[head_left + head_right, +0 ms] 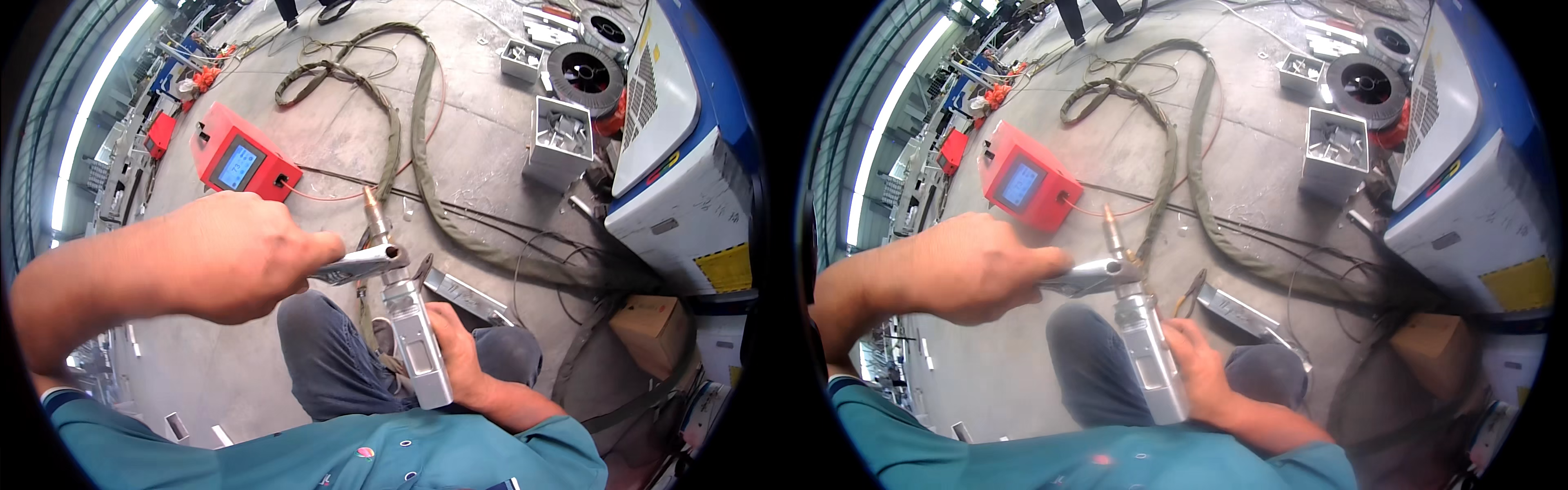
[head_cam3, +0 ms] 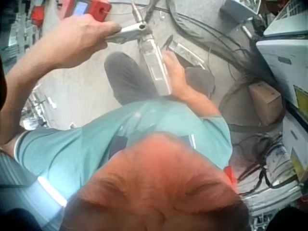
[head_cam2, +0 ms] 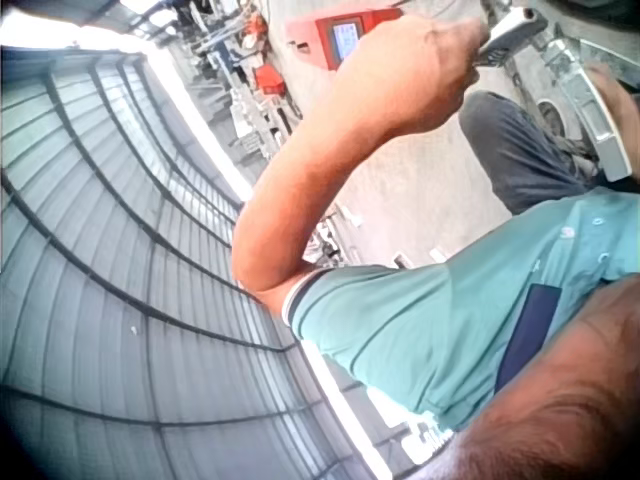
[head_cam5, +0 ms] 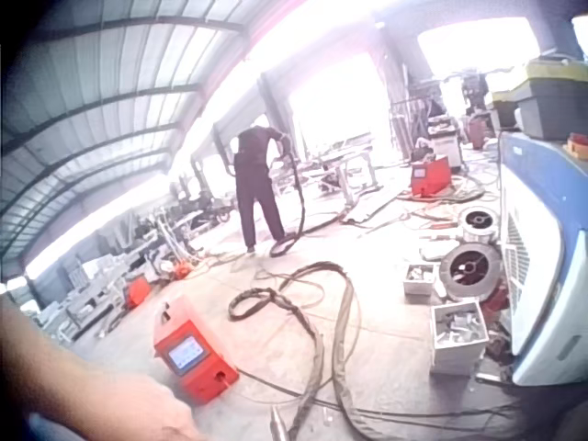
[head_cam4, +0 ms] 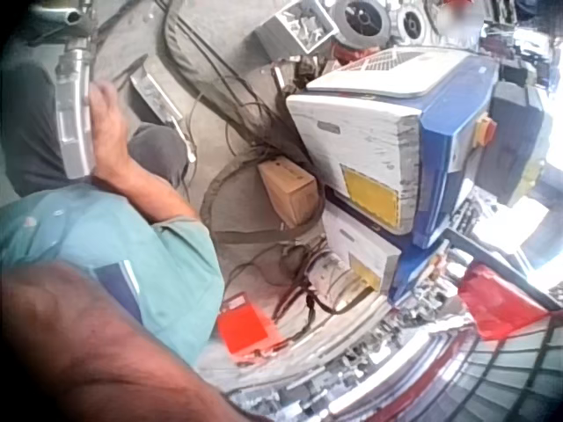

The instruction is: The person adjusts settings on a welding machine, inserts a wire into a handheld welding gun, and welds a metal piece on the floor. They then use pliers and a wrench to adjust the welding gun's nozzle and tip.

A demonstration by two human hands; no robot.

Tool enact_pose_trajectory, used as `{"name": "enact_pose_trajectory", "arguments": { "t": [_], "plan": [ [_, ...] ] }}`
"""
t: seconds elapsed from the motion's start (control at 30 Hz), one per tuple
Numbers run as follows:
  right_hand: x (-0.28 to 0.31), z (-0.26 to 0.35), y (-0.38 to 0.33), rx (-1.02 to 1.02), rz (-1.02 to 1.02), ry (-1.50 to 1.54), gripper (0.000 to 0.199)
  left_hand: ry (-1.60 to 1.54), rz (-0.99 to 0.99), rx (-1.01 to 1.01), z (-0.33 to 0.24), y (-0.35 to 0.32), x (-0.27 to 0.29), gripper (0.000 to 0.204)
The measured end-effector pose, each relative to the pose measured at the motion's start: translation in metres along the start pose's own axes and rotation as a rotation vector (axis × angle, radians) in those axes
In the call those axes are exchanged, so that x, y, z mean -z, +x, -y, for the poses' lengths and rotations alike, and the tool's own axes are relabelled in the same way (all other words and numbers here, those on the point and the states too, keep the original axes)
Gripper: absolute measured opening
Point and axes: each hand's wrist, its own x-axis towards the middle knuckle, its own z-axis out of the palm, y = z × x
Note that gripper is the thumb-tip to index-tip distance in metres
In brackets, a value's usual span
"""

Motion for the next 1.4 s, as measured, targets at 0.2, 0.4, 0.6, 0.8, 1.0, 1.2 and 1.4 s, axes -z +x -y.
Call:
{"name": "enact_pose_trajectory", "arguments": {
  "t": [0.2,0.4,0.6,0.8,1.0,1.2,1.4],
  "plan": [
    [-0.004,-0.003,-0.002,0.063,-0.074,-0.083,0.066,0.028,-0.054,0.04,0.006,-0.003,-0.008,0.023],
    [0.0,-0.007,0.005,0.124,-0.09,-0.164,0.042,0.213,-0.103,0.027,0.008,-0.001,0.015,0.014],
    [0.05,-0.032,-0.016,-0.094,-0.043,0.351,0.066,-0.115,0.06,0.43,0.068,-0.01,0.051,0.024],
    [0.08,-0.03,-0.001,-0.033,0.035,0.941,0.074,-0.546,-0.246,0.252,0.147,0.116,-0.147,0.027],
    [0.093,-0.035,-0.019,-0.02,-0.043,0.902,0.096,-0.881,-0.222,0.245,0.144,0.298,-0.398,0.02],
    [0.099,-0.019,-0.033,0.048,-0.332,0.824,0.109,-0.768,-0.131,0.343,0.132,0.37,-0.518,0.028],
    [0.113,-0.036,-0.059,0.026,-0.495,0.839,0.097,-1.084,-0.378,0.454,0.088,0.397,-0.585,0.037]
  ]
}}
